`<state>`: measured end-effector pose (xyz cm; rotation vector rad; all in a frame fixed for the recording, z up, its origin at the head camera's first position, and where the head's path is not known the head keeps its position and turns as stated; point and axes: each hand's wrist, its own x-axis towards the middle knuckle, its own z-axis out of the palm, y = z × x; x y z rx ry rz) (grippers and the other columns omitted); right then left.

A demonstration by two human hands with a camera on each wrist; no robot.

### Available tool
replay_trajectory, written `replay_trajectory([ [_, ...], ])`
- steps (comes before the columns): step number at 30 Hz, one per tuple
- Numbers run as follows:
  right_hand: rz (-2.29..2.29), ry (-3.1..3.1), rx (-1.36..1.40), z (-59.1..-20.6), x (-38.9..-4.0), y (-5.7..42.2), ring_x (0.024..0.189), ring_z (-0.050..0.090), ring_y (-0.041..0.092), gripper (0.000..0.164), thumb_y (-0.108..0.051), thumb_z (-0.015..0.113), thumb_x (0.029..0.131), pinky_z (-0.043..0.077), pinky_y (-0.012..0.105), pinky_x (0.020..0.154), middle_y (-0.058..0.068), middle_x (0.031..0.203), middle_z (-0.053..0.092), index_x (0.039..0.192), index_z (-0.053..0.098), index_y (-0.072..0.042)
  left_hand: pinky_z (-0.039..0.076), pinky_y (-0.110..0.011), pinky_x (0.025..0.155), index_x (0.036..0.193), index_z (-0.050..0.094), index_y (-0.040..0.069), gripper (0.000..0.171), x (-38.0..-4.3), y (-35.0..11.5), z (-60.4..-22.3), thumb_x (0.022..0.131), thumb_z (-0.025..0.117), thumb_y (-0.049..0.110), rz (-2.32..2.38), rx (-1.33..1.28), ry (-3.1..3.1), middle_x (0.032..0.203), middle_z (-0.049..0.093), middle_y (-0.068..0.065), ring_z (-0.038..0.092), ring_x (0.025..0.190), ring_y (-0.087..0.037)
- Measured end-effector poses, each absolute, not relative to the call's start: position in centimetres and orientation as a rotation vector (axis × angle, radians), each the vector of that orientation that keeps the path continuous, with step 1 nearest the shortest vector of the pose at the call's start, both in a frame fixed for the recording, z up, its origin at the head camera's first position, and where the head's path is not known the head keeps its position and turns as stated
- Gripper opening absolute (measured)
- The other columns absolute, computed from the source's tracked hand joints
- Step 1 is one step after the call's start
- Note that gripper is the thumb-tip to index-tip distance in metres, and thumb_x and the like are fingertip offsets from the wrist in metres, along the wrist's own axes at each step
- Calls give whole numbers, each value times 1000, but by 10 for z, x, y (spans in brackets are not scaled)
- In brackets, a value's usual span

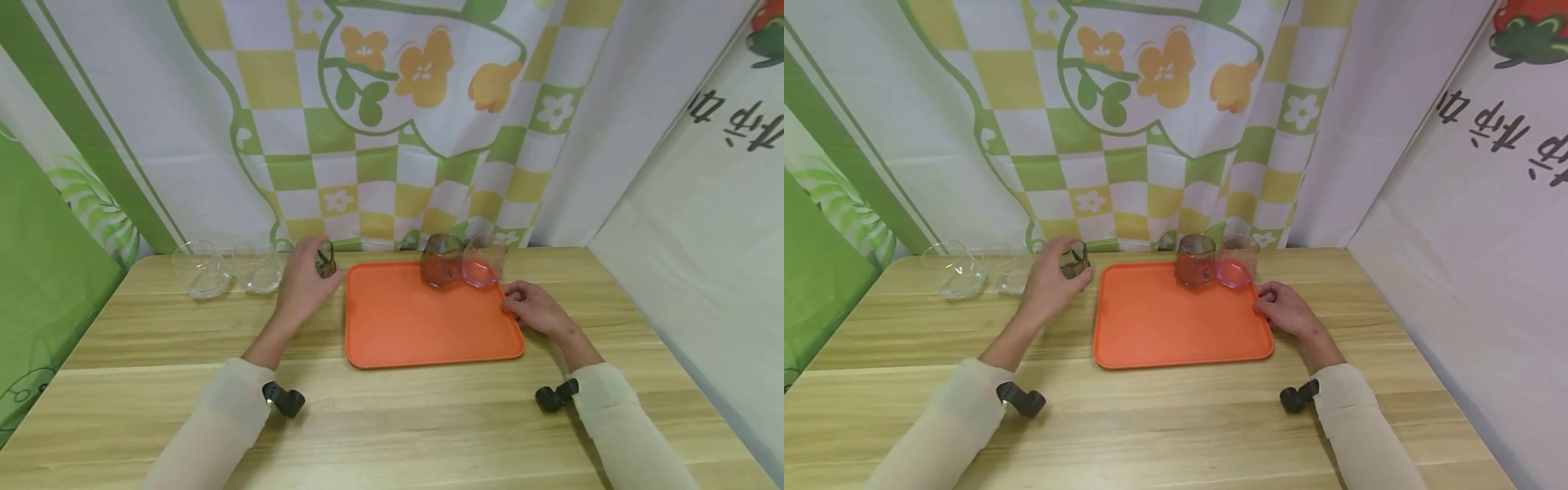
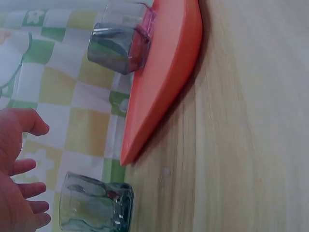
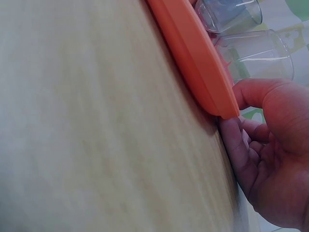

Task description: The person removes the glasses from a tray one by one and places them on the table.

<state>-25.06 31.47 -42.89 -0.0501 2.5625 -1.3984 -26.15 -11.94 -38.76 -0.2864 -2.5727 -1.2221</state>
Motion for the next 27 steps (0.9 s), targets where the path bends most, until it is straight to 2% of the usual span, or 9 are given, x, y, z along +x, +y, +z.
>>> replay_trajectory([
  [5,-1381,2571,-43,-430,-252,315,79,61,15,40,-9,60,97,58,29,65,11,99,59,130,51,13,42,-58,105,152,46,9,68,-258,-106,-385,91,74,24,-1258,-324,-2578,151,46,-16,45,136,-38],
  [8,-1380,2566,-40,-431,-252,315,79,61,16,40,-9,60,98,58,29,65,11,99,59,130,51,13,41,-57,106,151,46,8,67,-257,-97,-386,92,72,22,-1271,-368,-2572,150,49,-15,46,136,-38],
  [13,-1386,2562,-45,-432,-254,316,80,61,15,40,-8,59,97,58,29,65,11,99,59,130,50,14,42,-53,106,148,51,6,61,-257,-80,-392,92,72,21,-1272,-442,-2595,145,55,-13,51,131,-35],
  [16,-1383,2568,-49,-431,-253,315,79,61,15,40,-8,60,97,58,29,66,11,99,59,130,51,13,45,-53,102,147,53,8,60,-260,-70,-400,92,73,22,-1296,-477,-2605,140,58,-11,55,127,-34],
  [27,-1391,2560,-46,-435,-255,317,79,61,15,41,-8,59,98,58,28,65,11,100,59,131,49,14,48,-49,98,154,45,10,69,-276,-30,-412,91,72,20,-1438,-514,-2650,143,55,-13,54,128,-36],
])
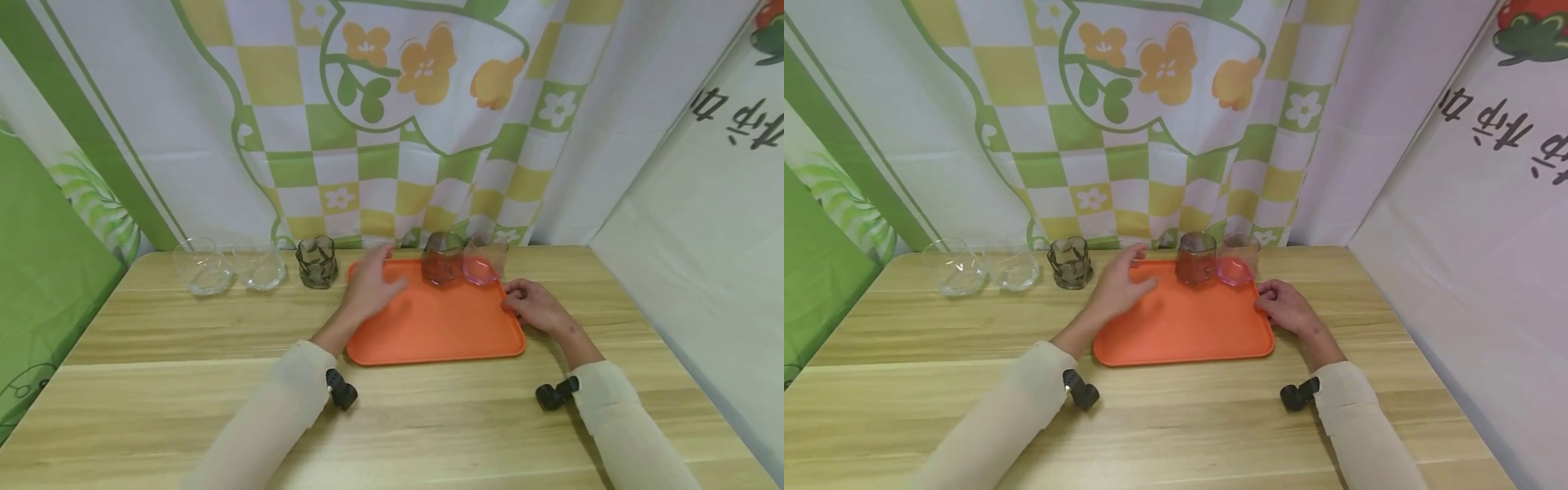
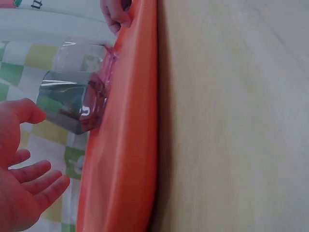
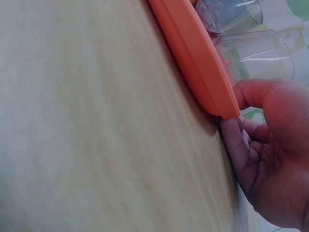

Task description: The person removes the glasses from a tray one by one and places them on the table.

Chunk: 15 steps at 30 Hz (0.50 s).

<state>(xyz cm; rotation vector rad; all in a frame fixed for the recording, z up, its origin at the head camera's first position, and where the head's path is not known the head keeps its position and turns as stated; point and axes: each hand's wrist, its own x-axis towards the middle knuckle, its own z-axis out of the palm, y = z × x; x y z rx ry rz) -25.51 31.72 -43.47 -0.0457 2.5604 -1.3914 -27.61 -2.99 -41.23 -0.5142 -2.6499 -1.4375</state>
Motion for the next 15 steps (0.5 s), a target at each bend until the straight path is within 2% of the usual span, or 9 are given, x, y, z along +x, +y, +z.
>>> replay_trajectory([
  [5,-1385,2563,-39,-432,-256,318,79,61,15,40,-8,58,98,57,28,65,11,100,59,131,49,14,48,-49,101,158,40,14,75,-281,-12,-416,93,75,26,-1456,-508,-2717,148,53,-14,53,131,-33],
  [8,-1377,2572,-41,-431,-255,318,78,61,15,39,-8,58,98,57,28,64,10,98,59,129,50,13,46,-49,103,156,42,11,75,-283,-1,-418,92,78,30,-1492,-487,-2724,148,52,-15,52,132,-33],
  [12,-1380,2579,-48,-429,-252,317,77,62,15,39,-8,59,97,57,28,64,11,98,59,129,51,13,42,-50,107,152,44,4,74,-284,13,-423,91,80,26,-1551,-473,-2673,146,51,-19,49,134,-36],
  [15,-1376,2583,-44,-429,-251,316,78,62,15,40,-9,60,97,58,29,65,12,100,60,129,51,13,40,-50,109,154,41,3,78,-286,21,-427,91,80,25,-1558,-466,-2653,149,47,-21,47,136,-36],
])
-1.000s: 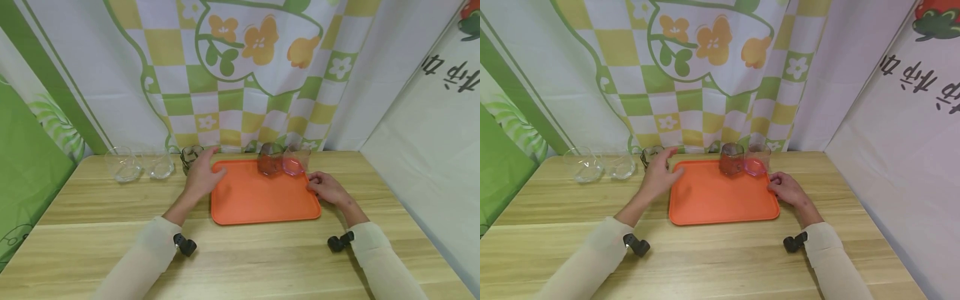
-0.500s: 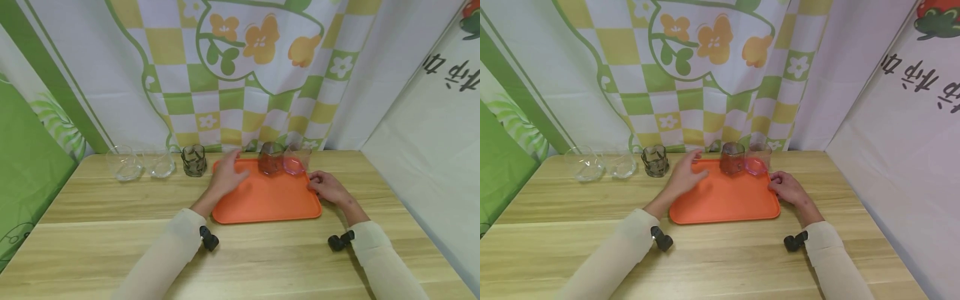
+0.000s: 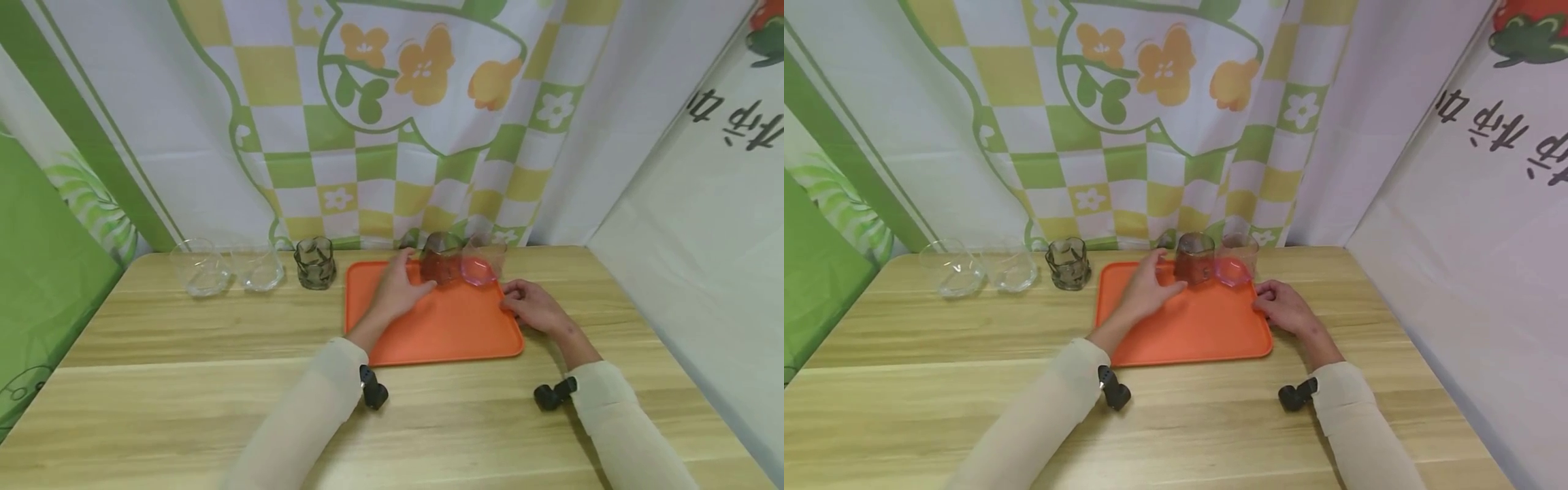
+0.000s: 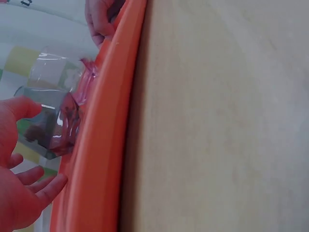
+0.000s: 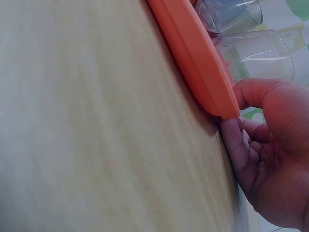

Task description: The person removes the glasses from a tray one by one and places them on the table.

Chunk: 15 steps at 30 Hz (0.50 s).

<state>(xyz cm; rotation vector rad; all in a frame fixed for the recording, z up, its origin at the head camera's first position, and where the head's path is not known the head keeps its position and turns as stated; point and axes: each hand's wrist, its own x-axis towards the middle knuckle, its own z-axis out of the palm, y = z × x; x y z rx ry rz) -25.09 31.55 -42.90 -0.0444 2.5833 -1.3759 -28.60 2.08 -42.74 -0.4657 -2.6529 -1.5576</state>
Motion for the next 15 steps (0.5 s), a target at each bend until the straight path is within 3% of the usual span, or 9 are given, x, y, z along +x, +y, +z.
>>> replay_trajectory([
  [8,-1358,2598,-39,-430,-249,313,79,62,15,40,-9,60,98,58,29,66,13,101,61,130,51,13,36,-48,115,160,30,2,93,-295,37,-436,88,83,27,-1535,-473,-2645,160,36,-17,38,145,-35],
  [15,-1379,2591,-65,-431,-252,315,78,63,15,38,-8,60,97,58,29,65,13,99,61,128,52,13,40,-48,112,162,25,6,98,-299,44,-433,87,84,27,-1510,-446,-2657,159,36,-18,44,139,-35],
])
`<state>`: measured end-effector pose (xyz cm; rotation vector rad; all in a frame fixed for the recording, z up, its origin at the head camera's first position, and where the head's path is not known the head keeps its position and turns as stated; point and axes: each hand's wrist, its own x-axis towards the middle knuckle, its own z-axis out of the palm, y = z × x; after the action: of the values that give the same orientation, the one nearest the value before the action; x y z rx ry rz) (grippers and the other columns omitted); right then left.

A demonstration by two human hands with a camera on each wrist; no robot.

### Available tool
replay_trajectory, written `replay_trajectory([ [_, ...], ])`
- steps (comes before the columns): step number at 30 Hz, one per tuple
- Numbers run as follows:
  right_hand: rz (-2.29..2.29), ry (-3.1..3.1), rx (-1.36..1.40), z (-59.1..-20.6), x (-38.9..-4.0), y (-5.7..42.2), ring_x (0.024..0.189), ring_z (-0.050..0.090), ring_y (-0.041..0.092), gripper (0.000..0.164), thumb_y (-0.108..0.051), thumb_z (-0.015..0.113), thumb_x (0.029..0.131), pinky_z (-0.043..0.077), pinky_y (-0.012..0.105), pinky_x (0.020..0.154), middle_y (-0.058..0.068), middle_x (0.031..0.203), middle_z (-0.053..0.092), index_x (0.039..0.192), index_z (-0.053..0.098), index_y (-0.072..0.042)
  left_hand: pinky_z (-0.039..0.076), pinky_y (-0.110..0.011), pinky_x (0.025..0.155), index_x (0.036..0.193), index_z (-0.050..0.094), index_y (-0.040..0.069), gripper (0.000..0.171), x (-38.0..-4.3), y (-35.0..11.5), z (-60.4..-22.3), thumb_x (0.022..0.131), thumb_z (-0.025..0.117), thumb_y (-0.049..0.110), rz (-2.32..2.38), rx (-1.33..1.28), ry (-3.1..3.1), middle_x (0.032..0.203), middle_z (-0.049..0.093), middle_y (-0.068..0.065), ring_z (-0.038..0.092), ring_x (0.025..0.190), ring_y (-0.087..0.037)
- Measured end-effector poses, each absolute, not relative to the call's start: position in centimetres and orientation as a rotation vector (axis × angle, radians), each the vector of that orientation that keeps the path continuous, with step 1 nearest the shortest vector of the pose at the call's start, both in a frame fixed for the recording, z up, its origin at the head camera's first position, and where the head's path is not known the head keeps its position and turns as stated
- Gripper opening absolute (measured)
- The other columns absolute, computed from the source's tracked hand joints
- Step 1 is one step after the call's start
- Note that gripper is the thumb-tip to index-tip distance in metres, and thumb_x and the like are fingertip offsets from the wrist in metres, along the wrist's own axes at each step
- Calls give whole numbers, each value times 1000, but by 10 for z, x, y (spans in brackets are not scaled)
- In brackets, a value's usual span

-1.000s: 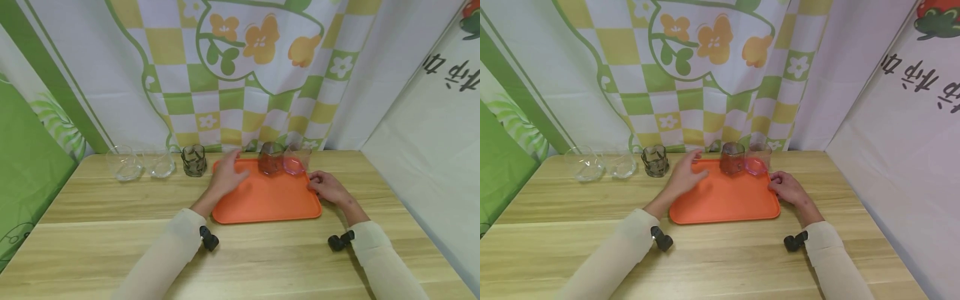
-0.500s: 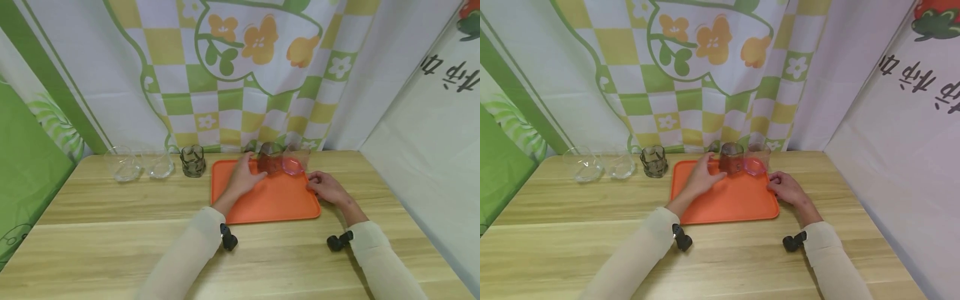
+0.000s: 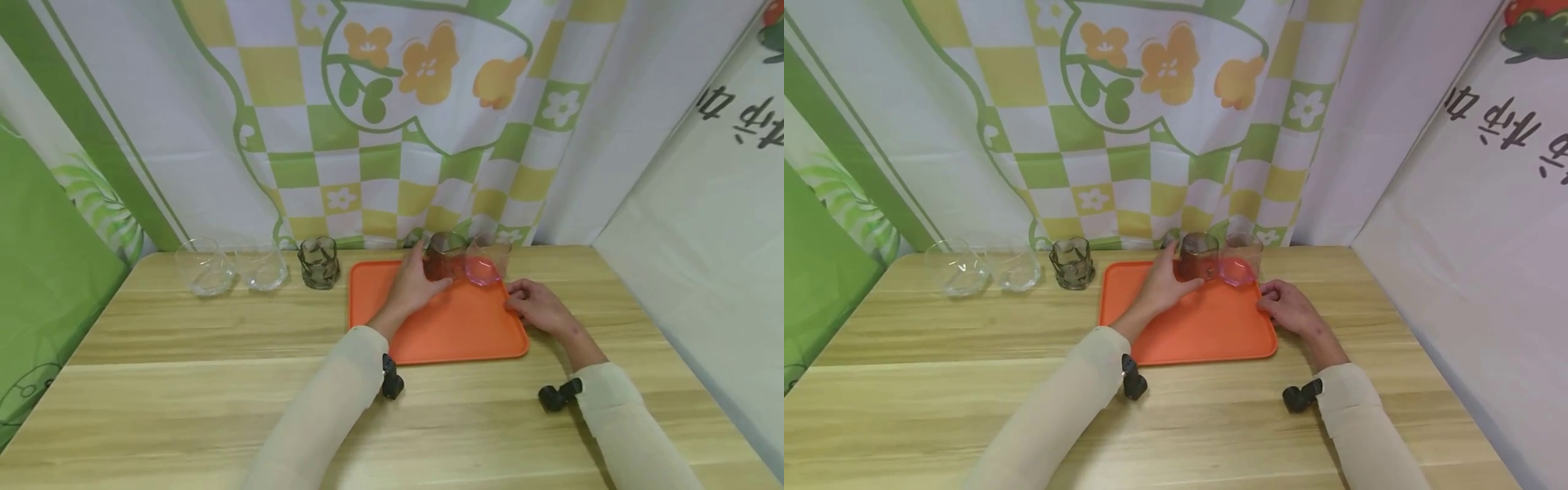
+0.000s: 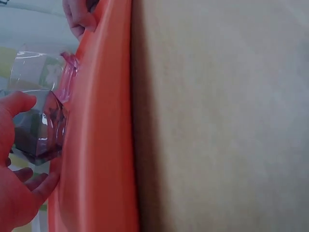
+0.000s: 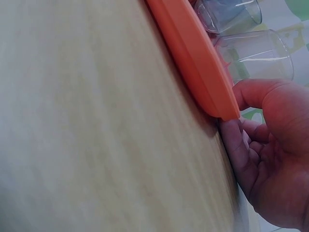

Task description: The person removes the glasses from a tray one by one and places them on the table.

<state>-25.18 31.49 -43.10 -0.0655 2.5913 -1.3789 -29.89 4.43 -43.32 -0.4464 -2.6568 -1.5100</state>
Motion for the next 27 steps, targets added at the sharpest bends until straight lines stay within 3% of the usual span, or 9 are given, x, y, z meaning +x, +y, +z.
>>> replay_trajectory([
  [7,-1381,2588,-53,-431,-252,315,78,61,14,38,-8,60,97,57,28,64,12,99,60,128,51,13,36,-46,114,163,20,7,105,-302,56,-432,85,86,26,-1523,-476,-2611,162,32,-17,37,145,-34],
  [15,-1386,2581,-60,-430,-251,315,78,61,15,38,-8,60,97,57,29,65,11,99,60,128,51,13,40,-46,111,160,25,5,106,-302,65,-434,80,91,25,-1541,-441,-2547,150,44,-20,45,137,-36],
  [27,-1407,2568,-57,-432,-252,315,76,61,14,37,-7,60,98,57,29,63,10,97,59,128,51,13,33,-43,117,163,19,2,102,-304,65,-435,86,85,16,-1520,-398,-2617,158,36,-23,36,145,-36],
])
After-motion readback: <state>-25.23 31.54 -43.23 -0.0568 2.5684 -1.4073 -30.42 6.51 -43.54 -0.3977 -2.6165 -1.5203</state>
